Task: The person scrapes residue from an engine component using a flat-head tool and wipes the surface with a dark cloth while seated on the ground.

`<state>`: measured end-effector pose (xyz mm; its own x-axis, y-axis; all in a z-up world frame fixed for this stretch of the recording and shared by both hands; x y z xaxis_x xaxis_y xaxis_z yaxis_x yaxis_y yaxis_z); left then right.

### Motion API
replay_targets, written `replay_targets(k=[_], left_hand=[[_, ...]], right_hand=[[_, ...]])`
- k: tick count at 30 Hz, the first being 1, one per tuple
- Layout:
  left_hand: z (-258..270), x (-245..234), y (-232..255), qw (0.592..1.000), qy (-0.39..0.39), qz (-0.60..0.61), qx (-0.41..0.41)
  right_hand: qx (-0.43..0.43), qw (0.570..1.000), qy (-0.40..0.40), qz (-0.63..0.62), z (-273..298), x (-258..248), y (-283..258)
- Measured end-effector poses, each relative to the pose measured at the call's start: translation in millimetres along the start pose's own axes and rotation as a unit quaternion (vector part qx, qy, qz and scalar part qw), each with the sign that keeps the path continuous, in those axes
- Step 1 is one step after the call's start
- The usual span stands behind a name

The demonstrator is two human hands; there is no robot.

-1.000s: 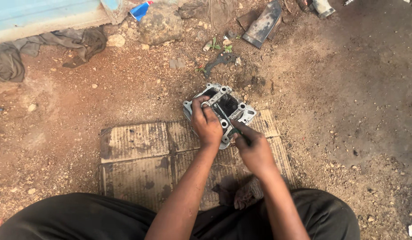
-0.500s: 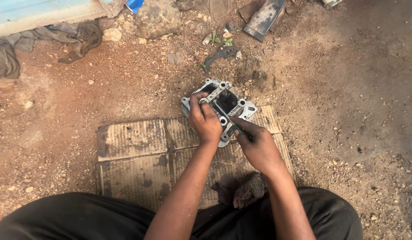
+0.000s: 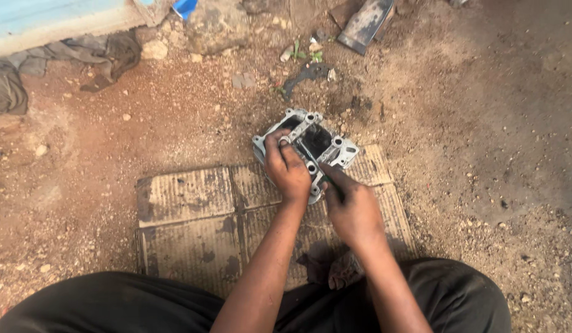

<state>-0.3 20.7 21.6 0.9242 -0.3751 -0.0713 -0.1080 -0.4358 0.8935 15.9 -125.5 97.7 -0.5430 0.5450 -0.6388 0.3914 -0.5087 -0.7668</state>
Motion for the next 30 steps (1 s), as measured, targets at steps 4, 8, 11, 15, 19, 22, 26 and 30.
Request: replay_targets(k=[4, 8, 11, 15, 19, 22, 26, 30], left_hand=[[-0.4, -2.9, -1.2, 0.999, 0.003, -0.010, 0.045], [0.0, -0.4, -2.7, 0.999, -0.035, 0.016, -0.035], [-1.7, -4.9, 1.2, 0.996, -0.050, -0.011, -0.079], [0.4, -3.8, 11.6, 0.998, -0.013, -0.040, 0.042], [-2.3, -3.4, 3.2, 0.999, -0.022, -0.034, -0.006], [-0.5, -1.2, 0.3, 0.999, -0.017, -0.025, -0.014], [0.7, 0.2, 3.8, 1.000, 0.004, -0.010, 0.010], [-0.1, -0.6, 7.6, 0.999, -0.010, -0.006, -0.030]], right_hand=[[0.036, 0.997, 0.045, 0.051, 13.4, 20.5, -15.7], [-0.072, 0.990, 0.106, 0.052, 18.8, 21.0, -23.7], [0.032, 0.999, 0.008, 0.002, 9.0, 9.8, -5.9], [-0.065, 0.997, -0.008, -0.047, 2.7, -3.1, 8.8], [-0.080, 0.995, -0.015, -0.061, -0.7, -1.1, 13.8], [-0.052, 0.998, -0.008, -0.044, -1.0, -1.8, 13.2], [-0.018, 0.999, 0.009, -0.037, 1.3, -0.5, 4.5], [-0.014, 0.995, 0.054, 0.083, 10.4, 7.2, -14.1]])
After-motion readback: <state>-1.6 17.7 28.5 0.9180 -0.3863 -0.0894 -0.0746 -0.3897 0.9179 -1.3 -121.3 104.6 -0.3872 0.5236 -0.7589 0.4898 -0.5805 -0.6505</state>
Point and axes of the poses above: each hand's wrist, its own z-axis away from the middle knuckle, its own x-axis out of the palm, y = z × x, the point moved 3 cm from there along -z, towards the middle knuckle, and after that the axes turned 10 degrees about -y, right-handed, at the moved point
